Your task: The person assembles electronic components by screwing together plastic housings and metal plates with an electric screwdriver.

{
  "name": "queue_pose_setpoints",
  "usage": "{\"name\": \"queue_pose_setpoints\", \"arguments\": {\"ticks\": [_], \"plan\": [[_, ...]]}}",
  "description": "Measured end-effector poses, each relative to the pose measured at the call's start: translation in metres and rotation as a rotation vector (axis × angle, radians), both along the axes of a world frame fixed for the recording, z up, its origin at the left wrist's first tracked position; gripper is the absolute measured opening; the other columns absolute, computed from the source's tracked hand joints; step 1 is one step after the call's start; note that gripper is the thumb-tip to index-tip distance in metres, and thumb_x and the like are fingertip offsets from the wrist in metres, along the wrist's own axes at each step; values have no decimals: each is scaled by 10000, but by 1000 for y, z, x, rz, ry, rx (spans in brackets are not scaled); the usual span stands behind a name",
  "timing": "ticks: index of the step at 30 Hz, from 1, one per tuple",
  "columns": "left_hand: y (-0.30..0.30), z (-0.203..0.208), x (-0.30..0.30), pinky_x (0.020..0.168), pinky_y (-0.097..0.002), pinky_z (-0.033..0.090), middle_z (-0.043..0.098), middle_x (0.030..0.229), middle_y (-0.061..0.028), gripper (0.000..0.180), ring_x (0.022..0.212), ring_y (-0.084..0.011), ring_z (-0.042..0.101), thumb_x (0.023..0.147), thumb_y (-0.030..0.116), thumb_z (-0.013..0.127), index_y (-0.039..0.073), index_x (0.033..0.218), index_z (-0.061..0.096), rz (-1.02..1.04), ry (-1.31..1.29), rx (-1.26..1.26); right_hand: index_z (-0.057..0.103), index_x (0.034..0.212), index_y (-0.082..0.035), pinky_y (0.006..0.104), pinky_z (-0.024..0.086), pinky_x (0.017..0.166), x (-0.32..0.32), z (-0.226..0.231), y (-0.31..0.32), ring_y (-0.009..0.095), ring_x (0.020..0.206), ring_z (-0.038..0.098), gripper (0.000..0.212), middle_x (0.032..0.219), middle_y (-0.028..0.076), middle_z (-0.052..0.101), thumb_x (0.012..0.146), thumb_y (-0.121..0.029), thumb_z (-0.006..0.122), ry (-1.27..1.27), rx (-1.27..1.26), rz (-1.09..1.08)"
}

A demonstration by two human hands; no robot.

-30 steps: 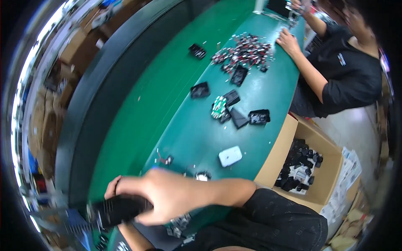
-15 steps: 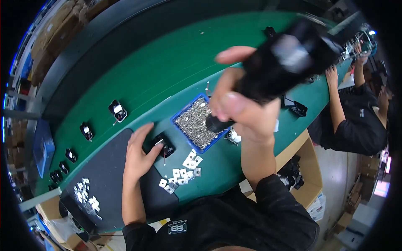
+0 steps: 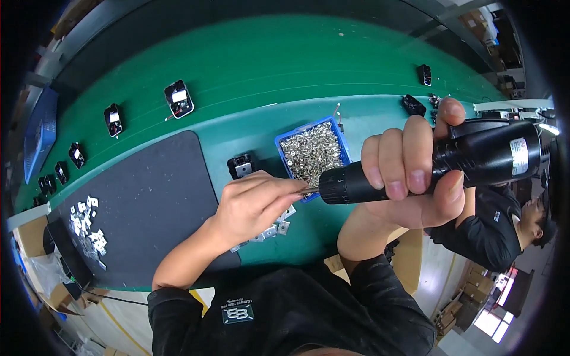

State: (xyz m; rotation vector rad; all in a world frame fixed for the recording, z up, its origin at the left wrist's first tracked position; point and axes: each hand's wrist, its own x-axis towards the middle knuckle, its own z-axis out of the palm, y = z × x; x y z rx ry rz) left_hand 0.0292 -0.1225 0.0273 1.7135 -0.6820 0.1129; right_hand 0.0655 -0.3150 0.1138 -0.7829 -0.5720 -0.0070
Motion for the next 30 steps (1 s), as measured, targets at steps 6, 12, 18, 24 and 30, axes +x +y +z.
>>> {"name": "queue_pose_setpoints", "arguments": {"ticks": [6,12,18,24,30], "plan": [[3,-16,-1,536,-272,473,701,744,-102,238,574,-185,640,686,142,808,-17,821,693,1,8,-246,395,1262,-91,287,448,628,-2,-1,7,114,621,544,469,767,2,543,882,-223,637,-23,84,14],[1,-17,-2,533,-268,453,707,770,-95,279,606,-176,648,701,174,806,-17,860,680,-54,-48,-369,425,1226,-85,270,511,587,2,-2,7,123,608,595,483,733,11,582,837,-175,698,-103,140,113],[2,-20,-4,540,-263,450,705,773,-92,280,609,-180,644,711,197,791,-13,856,679,-43,-49,-400,454,1176,-97,287,570,576,4,-5,5,157,597,642,472,746,65,631,796,-123,732,-235,148,168],[3,-19,-2,567,-277,461,692,757,-86,363,615,-189,637,739,296,755,-24,895,681,-74,-130,-327,487,1142,-103,285,573,540,6,-6,7,156,586,650,437,708,71,633,786,-96,741,-291,186,267],[48,-16,7,820,-388,457,616,1147,-144,900,985,-294,606,545,517,817,-25,1212,551,137,-232,214,457,1169,-145,219,486,543,9,-17,14,86,561,556,418,668,-30,568,832,-150,706,-178,2,114]]}}
